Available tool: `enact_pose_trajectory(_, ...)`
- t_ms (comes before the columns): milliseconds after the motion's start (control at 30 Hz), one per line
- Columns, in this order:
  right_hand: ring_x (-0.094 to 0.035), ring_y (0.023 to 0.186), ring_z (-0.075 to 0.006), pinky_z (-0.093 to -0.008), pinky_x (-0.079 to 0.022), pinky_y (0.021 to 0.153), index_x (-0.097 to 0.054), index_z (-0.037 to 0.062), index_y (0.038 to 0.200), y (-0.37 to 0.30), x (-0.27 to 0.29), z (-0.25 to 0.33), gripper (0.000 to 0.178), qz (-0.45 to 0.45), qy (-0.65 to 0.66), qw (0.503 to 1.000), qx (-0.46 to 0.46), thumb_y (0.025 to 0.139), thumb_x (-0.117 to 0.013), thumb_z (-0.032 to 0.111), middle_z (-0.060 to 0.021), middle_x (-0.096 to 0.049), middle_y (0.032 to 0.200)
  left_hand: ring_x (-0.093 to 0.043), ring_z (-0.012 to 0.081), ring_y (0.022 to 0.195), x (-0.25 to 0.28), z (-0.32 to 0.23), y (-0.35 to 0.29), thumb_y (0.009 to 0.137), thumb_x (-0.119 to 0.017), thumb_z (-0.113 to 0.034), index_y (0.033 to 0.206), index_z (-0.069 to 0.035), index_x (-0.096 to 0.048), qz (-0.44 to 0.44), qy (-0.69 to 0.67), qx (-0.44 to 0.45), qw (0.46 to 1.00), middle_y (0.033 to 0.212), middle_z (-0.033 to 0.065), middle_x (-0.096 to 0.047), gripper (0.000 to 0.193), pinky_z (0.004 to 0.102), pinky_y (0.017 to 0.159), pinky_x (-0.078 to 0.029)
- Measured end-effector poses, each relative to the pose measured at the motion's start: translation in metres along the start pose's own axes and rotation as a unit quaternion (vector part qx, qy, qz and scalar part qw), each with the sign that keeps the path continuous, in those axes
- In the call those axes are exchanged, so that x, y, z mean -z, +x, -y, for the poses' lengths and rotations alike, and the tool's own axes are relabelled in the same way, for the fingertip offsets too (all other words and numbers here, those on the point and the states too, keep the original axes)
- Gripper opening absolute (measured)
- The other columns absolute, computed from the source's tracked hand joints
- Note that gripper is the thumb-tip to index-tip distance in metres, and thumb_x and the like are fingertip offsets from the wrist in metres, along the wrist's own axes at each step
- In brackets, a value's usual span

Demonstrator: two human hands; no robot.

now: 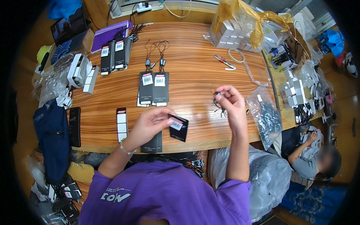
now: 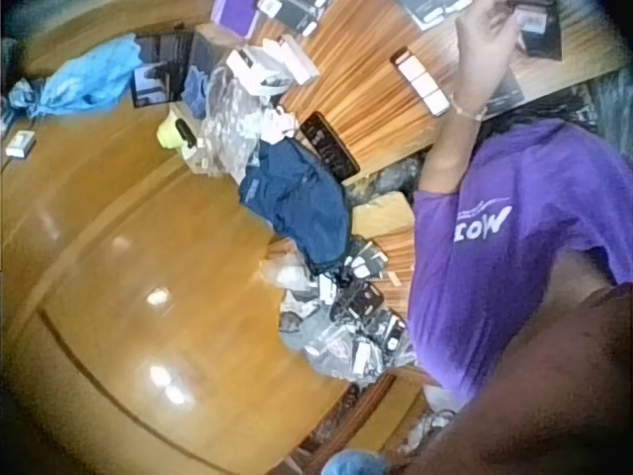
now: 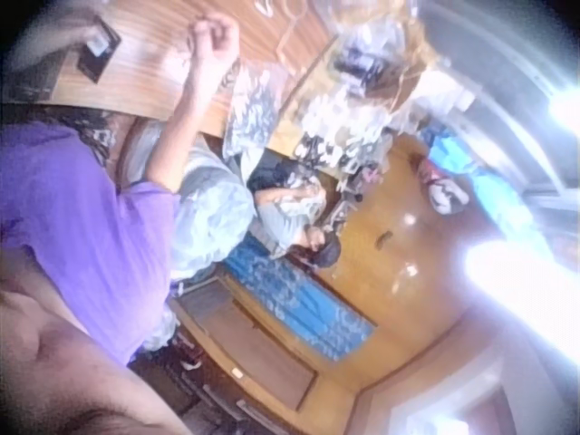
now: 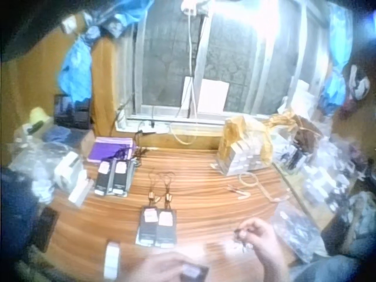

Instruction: The person repeatedly picks up small black boxes and attaches black lanyards to them. They handle the items one at a time, opening the boxes, inserting the lanyards, and placing the finished units on the table. The process is repetitive and involves multiple identical components.

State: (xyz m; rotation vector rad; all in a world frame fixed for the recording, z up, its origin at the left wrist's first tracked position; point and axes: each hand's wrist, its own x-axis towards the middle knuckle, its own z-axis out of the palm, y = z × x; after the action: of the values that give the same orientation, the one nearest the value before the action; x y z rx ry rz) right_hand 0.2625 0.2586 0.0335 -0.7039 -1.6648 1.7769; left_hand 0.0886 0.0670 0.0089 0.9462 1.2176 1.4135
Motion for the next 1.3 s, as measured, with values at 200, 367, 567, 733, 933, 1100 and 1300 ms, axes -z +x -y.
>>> enact_pose_trajectory(200, -0.054, 0.075, -0.0063, -0.0185, -0.042, 0.068, -0.06, 0.0017, 0.085, -0.01, -0.051, -0.01, 0.013, 0.04, 0.049, 0.997, 0.032, 0.075, -0.065, -0.003, -0.0014, -0.059, 0.081, -0.059, 0.0103, 0.089, -0.008, 0.005, 0.03, 0.085, -0.055, -0.003, 0.108, 0.002, -0.056, 0.051, -0.034, -0.03, 0.998, 0.1, 0.0066, -0.062, 0.024, 0.0247, 0.08, -0.048)
enact_pose_trajectory(367, -0.06, 0.073, -0.0116, -0.0221, -0.045, 0.072, -0.058, 0.001, 0.086, -0.003, -0.057, -0.016, 0.013, 0.015, 0.147, 0.989, 0.003, 0.075, -0.063, -0.005, -0.0059, -0.062, 0.079, -0.059, 0.0091, 0.084, -0.01, 0.002, 0.029, 0.084, -0.055, -0.003, 0.105, 0.002, -0.06, 0.04, 0.007, 0.0, 0.999, 0.091, 0.0052, -0.064, 0.021, 0.0237, 0.076, -0.049)
enact_pose_trajectory(567, -0.059, 0.08, -0.0123, -0.0242, -0.046, 0.077, -0.058, 0.0015, 0.088, 0.005, -0.054, -0.016, 0.013, -0.018, 0.147, 0.989, 0.01, 0.077, -0.064, -0.001, -0.0074, -0.063, 0.083, -0.06, 0.0102, 0.086, -0.007, -0.003, 0.023, 0.085, -0.056, -0.002, 0.101, 0.002, -0.062, 0.019, 0.055, 0.002, 0.998, 0.093, 0.0058, -0.064, 0.018, 0.0232, 0.077, -0.049)
enact_pose_trajectory(733, -0.054, 0.074, -0.0102, -0.0237, -0.043, 0.071, -0.062, -0.0006, 0.087, 0.004, -0.043, -0.031, 0.017, 0.059, 0.004, 0.996, -0.063, 0.086, -0.057, 0.016, -0.0049, -0.062, 0.078, -0.062, 0.0104, 0.081, 0.001, -0.006, 0.023, 0.084, -0.055, 0.0, 0.098, 0.001, -0.064, -0.002, 0.12, -0.051, 0.991, 0.089, 0.0064, -0.066, 0.016, 0.0231, 0.073, -0.049)
enact_pose_trajectory(933, -0.055, 0.075, -0.0092, -0.0228, -0.044, 0.07, -0.06, 0.0016, 0.092, -0.002, -0.054, -0.036, 0.014, 0.171, 0.106, 0.972, -0.124, 0.086, -0.058, 0.014, -0.0035, -0.061, 0.081, -0.064, 0.0127, 0.077, 0.008, -0.009, 0.02, 0.082, -0.056, 0.0, 0.095, -0.004, -0.066, 0.025, 0.204, -0.101, 0.973, 0.084, 0.0081, -0.068, 0.017, 0.0239, 0.07, -0.049)
enact_pose_trajectory(1100, -0.058, 0.079, -0.0137, -0.0247, -0.047, 0.073, -0.054, 0.0033, 0.088, 0.001, -0.056, -0.037, 0.012, 0.139, 0.267, 0.946, -0.117, 0.08, -0.063, 0.007, -0.0097, -0.06, 0.088, -0.063, 0.0165, 0.08, 0.01, -0.019, 0.016, 0.081, -0.056, 0.0, 0.096, -0.004, -0.066, 0.01, 0.217, -0.099, 0.971, 0.089, 0.0079, -0.065, 0.018, 0.026, 0.069, -0.049)
enact_pose_trajectory(1300, -0.059, 0.081, -0.013, -0.0237, -0.046, 0.077, -0.057, 0.0029, 0.082, 0.002, -0.057, -0.03, 0.009, 0.104, 0.114, 0.987, -0.051, 0.078, -0.064, 0.001, -0.0082, -0.062, 0.086, -0.062, 0.0203, 0.086, 0.004, -0.034, 0.008, 0.079, -0.056, 0.002, 0.097, -0.004, -0.065, -0.072, 0.326, -0.191, 0.923, 0.098, 0.0087, -0.061, 0.021, 0.0286, 0.073, -0.049)
